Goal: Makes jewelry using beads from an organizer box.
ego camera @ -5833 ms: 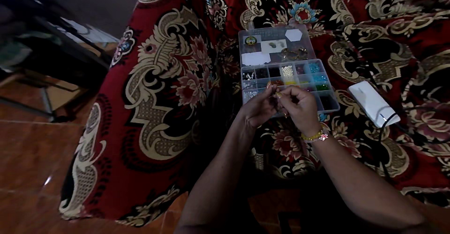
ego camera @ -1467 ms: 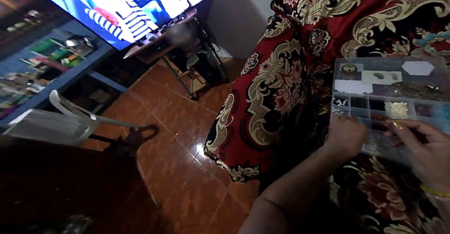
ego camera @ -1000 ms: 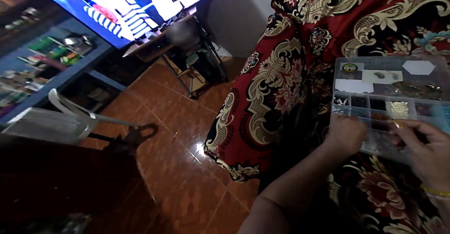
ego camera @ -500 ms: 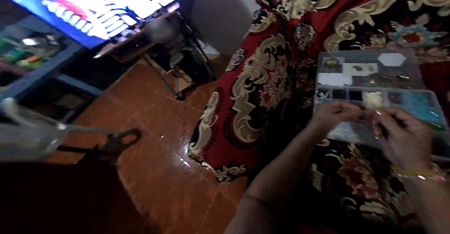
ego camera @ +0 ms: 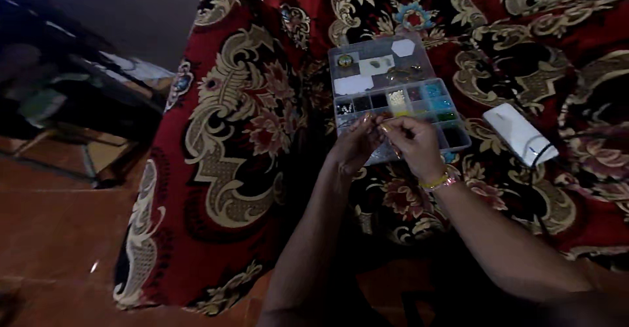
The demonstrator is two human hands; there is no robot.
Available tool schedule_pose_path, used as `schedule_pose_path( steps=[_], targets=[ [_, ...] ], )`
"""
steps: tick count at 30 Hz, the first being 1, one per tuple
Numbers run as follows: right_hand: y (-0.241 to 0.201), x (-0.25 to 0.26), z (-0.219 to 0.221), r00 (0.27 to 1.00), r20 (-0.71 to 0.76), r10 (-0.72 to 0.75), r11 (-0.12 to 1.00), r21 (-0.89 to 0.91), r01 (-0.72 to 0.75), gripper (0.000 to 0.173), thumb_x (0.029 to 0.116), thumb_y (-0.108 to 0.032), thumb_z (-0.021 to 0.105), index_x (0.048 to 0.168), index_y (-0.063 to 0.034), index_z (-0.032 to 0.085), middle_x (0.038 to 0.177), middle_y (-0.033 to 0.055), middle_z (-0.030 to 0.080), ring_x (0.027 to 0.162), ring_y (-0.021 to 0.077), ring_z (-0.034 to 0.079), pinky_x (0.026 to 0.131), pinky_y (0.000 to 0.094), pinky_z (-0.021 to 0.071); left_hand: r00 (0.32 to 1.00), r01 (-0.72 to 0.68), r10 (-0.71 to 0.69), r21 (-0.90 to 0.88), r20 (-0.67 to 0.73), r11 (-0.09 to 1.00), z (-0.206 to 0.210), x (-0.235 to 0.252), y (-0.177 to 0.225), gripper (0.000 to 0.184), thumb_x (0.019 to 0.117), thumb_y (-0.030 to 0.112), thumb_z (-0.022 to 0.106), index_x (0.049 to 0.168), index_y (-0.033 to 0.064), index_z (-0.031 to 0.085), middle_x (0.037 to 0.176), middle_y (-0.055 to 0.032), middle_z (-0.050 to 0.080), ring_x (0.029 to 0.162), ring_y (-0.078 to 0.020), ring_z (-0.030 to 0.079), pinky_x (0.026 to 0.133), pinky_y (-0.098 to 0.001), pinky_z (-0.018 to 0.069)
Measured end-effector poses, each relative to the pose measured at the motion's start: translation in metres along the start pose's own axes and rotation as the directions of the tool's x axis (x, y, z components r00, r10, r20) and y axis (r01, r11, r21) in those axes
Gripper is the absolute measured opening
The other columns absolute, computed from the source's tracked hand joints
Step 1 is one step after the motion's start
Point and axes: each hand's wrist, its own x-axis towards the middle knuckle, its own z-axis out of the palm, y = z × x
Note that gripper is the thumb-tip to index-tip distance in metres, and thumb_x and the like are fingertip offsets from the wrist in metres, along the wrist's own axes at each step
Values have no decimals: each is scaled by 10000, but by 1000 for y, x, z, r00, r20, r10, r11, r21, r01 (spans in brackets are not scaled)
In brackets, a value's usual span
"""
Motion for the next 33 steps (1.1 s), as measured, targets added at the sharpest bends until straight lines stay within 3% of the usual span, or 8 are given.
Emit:
schedule_pose_path(
  steps=[15, 21, 26, 33],
  targets=[
    [-2, -1, 3, 999, -12, -41, 993, -107, 40, 55, 927, -106, 697, 911, -60, 723, 699, -64, 613, 547, -32, 505, 519, 141, 444, 996, 81, -76, -104, 51, 991, -3, 2, -4, 274, 1098, 209, 403, 1028, 77, 633, 906, -40, 675, 802, -104, 661, 813, -267, 568],
    [-1, 0, 4, 999, -8, -47, 992, -117, 46, 59, 928, -117, 697, 904, -70, 722, 677, -63, 614, 537, -24, 514, 511, 148, 448, 994, 108, -103, -131, 40, 986, -1, 1, -5, 226, 1085, 217, 454, 1051, 81, 631, 959, -59, 683, 867, -127, 673, 859, -279, 565],
    [-1, 0, 3, 999, -10, -39, 989, -141, 37, 49, 917, -103, 696, 910, -61, 720, 673, -56, 618, 538, -17, 523, 514, 157, 454, 990, 123, -110, -156, 92, 980, 3, 0, -6, 263, 1095, 259, 405, 1061, 107, 616, 1003, -58, 693, 935, -137, 676, 890, -284, 553],
    [2, 0, 4, 999, -18, -48, 988, -144, 45, 52, 919, -103, 695, 899, -63, 720, 663, -58, 608, 534, -19, 516, 513, 153, 448, 990, 139, -144, -189, -8, 972, 8, -2, -6, 228, 1097, 231, 418, 1106, 91, 597, 1045, -72, 680, 959, -157, 678, 901, -294, 558]
  ],
)
